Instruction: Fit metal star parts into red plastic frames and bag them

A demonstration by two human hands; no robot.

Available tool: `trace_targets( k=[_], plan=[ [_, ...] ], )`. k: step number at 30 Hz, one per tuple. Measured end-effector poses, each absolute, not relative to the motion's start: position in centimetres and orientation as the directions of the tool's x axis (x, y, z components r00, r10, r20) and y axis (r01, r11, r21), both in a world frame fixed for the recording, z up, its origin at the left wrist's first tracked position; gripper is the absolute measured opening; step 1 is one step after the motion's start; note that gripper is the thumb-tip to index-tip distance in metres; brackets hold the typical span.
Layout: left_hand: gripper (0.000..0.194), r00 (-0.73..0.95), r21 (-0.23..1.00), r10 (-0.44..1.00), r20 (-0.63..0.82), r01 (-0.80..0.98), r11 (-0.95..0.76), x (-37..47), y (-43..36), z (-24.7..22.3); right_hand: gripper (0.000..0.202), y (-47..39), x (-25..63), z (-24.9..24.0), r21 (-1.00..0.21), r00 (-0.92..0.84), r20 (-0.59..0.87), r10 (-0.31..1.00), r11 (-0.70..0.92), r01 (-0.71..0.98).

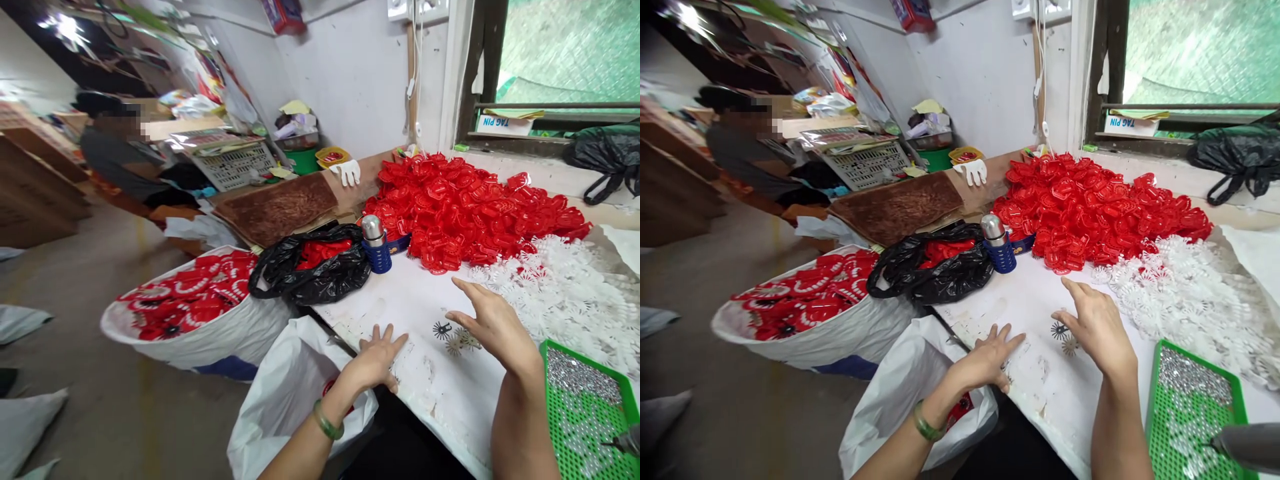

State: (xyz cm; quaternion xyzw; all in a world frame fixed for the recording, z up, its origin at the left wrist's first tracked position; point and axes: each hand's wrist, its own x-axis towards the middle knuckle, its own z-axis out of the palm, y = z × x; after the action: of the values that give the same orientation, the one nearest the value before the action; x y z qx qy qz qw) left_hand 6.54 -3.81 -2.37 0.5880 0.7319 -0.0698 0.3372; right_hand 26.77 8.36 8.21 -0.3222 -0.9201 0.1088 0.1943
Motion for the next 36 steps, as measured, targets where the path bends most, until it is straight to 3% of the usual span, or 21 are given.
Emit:
trace_targets(
  k=[8,15,36],
  plan=[
    [0.119,-0.079,0.298,0.817,-0.571,0.907,0.296,6.6,-3.7,-1.8,0.058,8.6,27.0,8.6,-0.299,-0.715,0.214,0.666,0.741,0.601],
    [0.118,-0.074,0.298,0.838,-0.541,0.915,0.273,6.4,-3.6,-1.7,0.059,9.1,26.9,7.9,-0.266,-0.736,0.279,0.617,0.786,0.558],
    [0.121,-0.056,0.32,0.856,-0.514,0.913,0.252,5.9,-3.8,-2.5,0.063,9.5,26.6,7.6,-0.241,-0.763,0.275,0.585,0.81,0.534]
  ],
)
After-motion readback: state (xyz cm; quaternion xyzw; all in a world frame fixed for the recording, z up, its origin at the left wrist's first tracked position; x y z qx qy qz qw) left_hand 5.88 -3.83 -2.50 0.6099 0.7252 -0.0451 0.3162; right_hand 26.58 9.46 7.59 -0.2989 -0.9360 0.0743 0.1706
